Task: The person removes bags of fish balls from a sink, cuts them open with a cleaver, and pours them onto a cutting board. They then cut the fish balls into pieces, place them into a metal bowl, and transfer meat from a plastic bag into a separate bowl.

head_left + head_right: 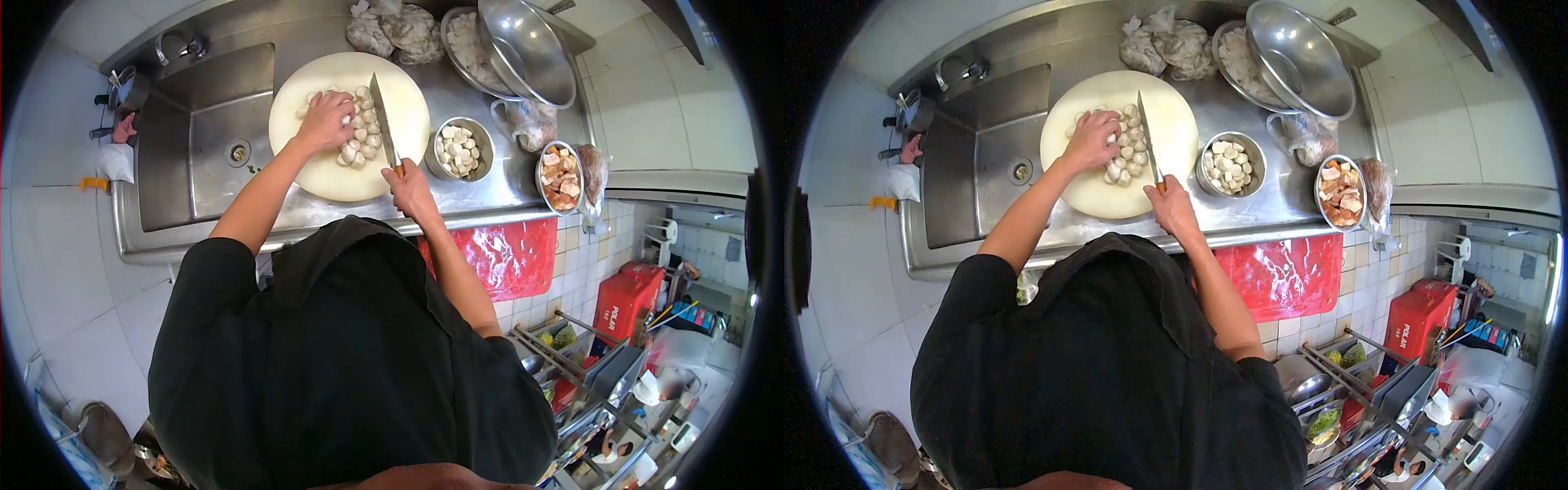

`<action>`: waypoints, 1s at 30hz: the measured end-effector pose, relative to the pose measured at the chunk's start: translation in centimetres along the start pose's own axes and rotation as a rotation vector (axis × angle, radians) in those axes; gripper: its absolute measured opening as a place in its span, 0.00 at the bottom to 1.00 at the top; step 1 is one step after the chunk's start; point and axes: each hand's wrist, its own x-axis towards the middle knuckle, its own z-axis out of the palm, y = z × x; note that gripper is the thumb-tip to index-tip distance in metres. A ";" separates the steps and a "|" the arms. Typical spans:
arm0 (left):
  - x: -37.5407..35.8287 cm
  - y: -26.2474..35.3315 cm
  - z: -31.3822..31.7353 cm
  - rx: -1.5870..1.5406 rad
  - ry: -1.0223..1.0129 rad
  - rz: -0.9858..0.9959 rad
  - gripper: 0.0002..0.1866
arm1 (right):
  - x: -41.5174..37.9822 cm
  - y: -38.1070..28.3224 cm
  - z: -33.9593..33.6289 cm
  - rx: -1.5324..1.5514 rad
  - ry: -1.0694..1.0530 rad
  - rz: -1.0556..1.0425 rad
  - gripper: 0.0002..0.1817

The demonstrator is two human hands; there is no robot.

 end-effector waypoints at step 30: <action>4.1 -1.3 0.1 -0.264 0.107 0.192 0.14 | 1.9 0.3 1.8 -0.057 0.068 -0.032 0.26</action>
